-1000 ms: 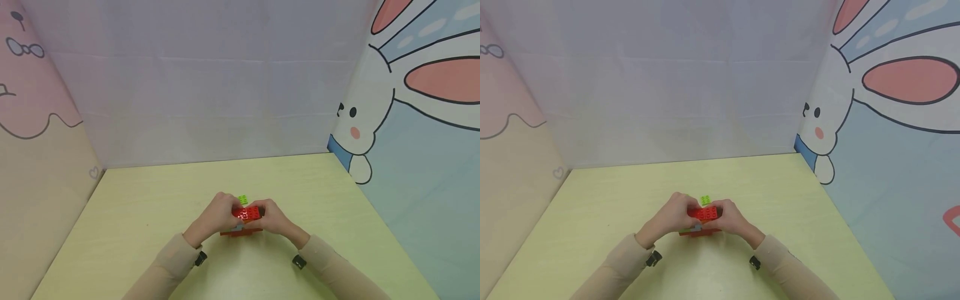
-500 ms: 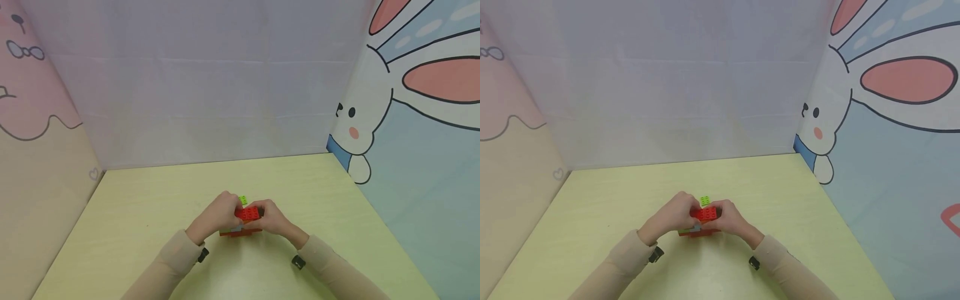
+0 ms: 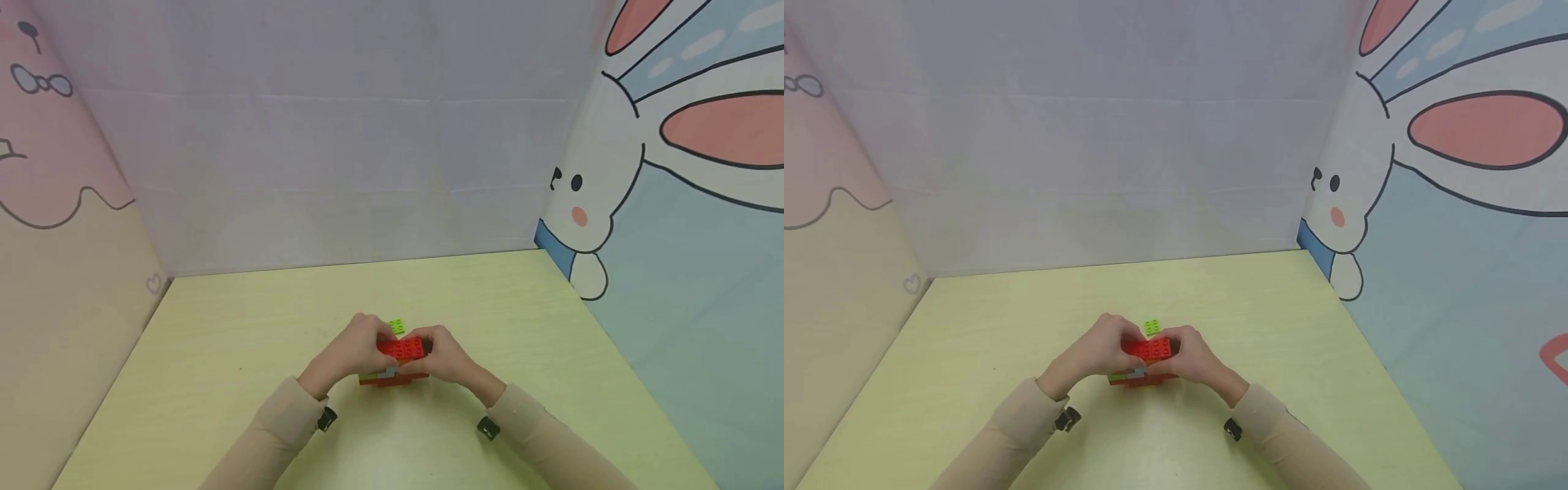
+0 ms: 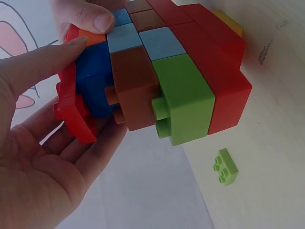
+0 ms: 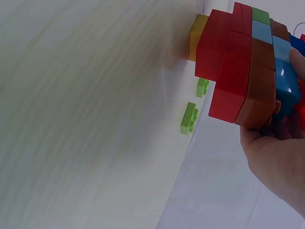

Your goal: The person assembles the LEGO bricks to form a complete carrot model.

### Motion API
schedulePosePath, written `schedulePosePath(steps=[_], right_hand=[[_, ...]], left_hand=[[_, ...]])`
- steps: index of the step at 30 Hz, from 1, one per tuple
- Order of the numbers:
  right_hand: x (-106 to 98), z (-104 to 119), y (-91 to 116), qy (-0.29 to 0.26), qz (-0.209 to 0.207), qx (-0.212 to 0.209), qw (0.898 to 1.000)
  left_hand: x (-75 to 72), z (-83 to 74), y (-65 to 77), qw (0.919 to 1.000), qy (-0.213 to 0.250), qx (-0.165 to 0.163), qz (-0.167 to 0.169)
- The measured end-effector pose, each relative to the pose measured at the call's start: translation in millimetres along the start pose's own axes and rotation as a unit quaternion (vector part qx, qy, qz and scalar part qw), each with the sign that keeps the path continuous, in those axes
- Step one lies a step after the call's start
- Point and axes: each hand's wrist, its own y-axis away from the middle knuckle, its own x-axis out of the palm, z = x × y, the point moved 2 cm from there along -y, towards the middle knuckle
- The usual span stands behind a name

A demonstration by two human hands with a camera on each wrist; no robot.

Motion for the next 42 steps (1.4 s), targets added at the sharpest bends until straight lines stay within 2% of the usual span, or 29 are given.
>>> schedulePosePath(steps=[9, 14, 18, 24, 28, 32, 35, 37, 40, 42], right_hand=[[0.2, -9.5, -1.8, -0.017, 0.003, -0.002, 1.000], [1.7, -11.2, -1.3, -0.023, 0.004, -0.011, 1.000], [2.8, -14.5, -0.8, -0.022, 0.002, -0.014, 1.000], [4.4, -18.0, 0.1, -0.025, 0.001, -0.020, 0.999], [3.7, -6.7, 2.9, -0.038, 0.005, -0.030, 0.999], [2.3, 10.2, 7.5, -0.053, 0.009, -0.025, 0.998], [2.6, 15.0, 8.7, -0.049, 0.006, -0.017, 0.999], [3.3, 16.0, 9.3, -0.046, 0.004, -0.013, 0.999], [4.4, 15.1, 9.2, -0.040, 0.005, -0.003, 0.999], [4.9, 14.4, 9.0, -0.038, 0.005, 0.002, 0.999]], left_hand=[[7.5, 10.1, 5.0, 0.9984, 0.049, -0.001, -0.028], [14.1, 20.7, 9.5, 0.9939, 0.095, 0.003, -0.056], [25.4, 31.8, 13.0, 0.9838, 0.150, 0.014, -0.097], [40.8, 44.3, 19.8, 0.9606, 0.231, 0.020, -0.153], [45.5, 51.3, 22.6, 0.9547, 0.243, 0.007, -0.171], [48.0, 57.1, 25.7, 0.9547, 0.247, -0.011, -0.165], [46.9, 60.8, 26.6, 0.9522, 0.258, -0.003, -0.164], [44.1, 65.3, 26.4, 0.9458, 0.269, 0.014, -0.182], [36.8, 75.3, 23.0, 0.9340, 0.272, 0.035, -0.229], [30.6, 82.6, 18.8, 0.9294, 0.264, 0.028, -0.257]])
